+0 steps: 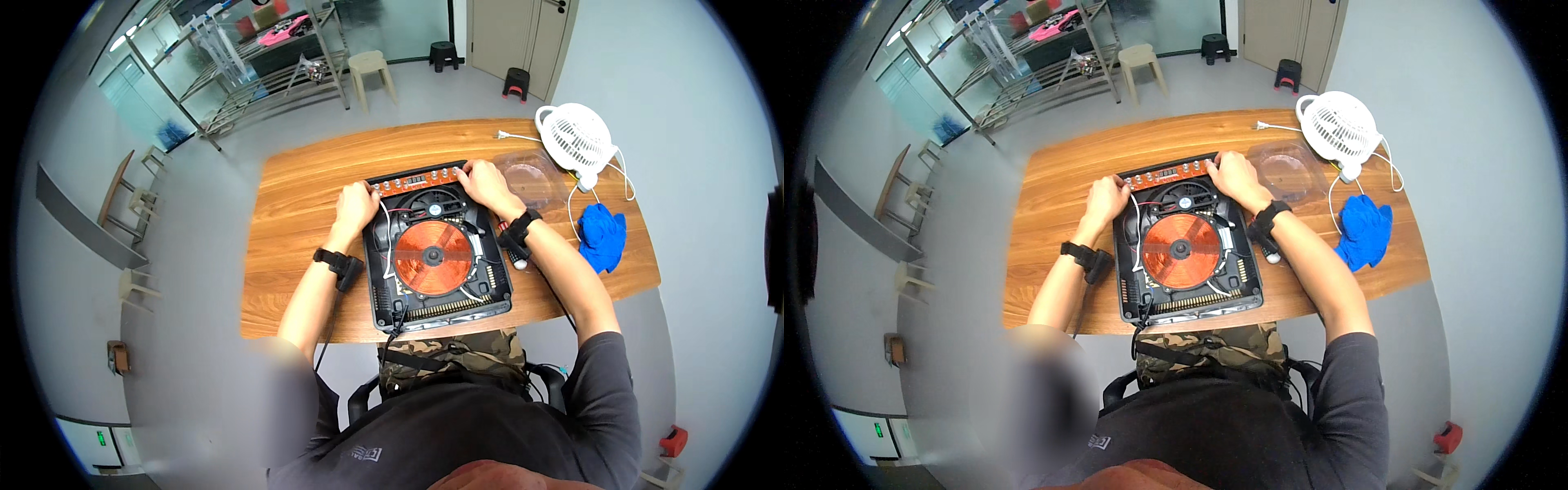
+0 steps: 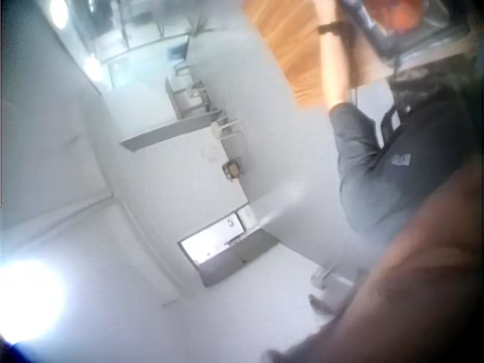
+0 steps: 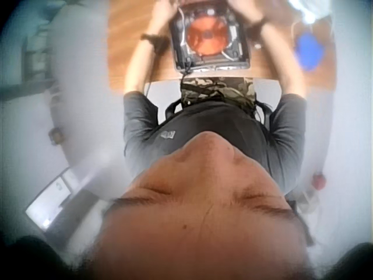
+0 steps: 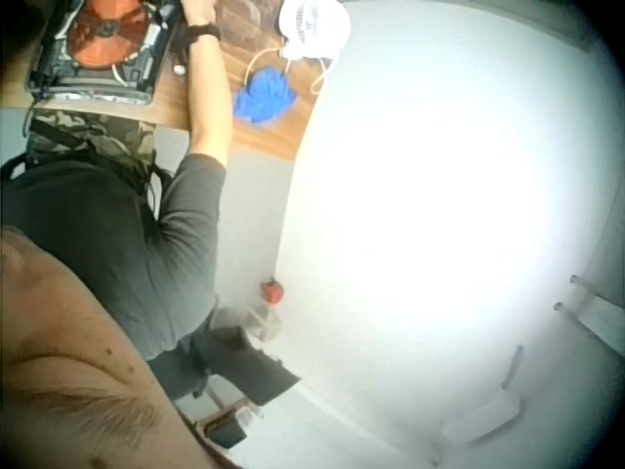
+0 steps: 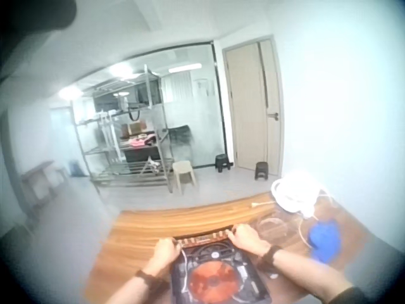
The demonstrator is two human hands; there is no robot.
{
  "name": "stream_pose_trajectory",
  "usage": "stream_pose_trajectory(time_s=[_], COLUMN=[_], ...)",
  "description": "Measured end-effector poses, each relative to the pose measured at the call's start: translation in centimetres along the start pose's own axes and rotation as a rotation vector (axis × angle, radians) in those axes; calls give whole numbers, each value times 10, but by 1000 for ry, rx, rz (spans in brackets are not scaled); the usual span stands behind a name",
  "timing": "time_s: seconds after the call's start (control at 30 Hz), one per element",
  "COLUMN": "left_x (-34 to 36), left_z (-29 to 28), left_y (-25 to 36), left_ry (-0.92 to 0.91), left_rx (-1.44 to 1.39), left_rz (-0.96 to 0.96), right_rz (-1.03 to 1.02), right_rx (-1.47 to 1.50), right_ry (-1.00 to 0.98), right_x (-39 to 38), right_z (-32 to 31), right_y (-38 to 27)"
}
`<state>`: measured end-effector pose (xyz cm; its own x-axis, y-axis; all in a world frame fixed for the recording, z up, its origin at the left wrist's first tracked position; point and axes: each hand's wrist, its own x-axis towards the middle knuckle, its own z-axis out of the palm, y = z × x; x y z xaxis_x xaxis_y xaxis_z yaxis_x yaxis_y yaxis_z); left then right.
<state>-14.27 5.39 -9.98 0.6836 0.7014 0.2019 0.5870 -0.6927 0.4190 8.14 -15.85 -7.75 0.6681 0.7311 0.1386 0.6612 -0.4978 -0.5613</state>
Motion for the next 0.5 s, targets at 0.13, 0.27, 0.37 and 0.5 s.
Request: stream_pose_trajectory(time_s=[0.13,0.27,0.37,0.5], left_x=[-2,-3,2,1], left_z=[14,13,16,15], left_y=[-5,-3,-10,-8], left_ry=[49,63,46,31], left_rx=[-65,-77,-80,-65], left_rz=[-14,-13,10,10], right_rz=[-13,51,6,9], right_rx=[-73,-60,-99,-79], right_ry=[99,17,-28,-129], right_x=[-3,6,14,22], right_z=[20,26,29,22], right_y=[0,7,20,20])
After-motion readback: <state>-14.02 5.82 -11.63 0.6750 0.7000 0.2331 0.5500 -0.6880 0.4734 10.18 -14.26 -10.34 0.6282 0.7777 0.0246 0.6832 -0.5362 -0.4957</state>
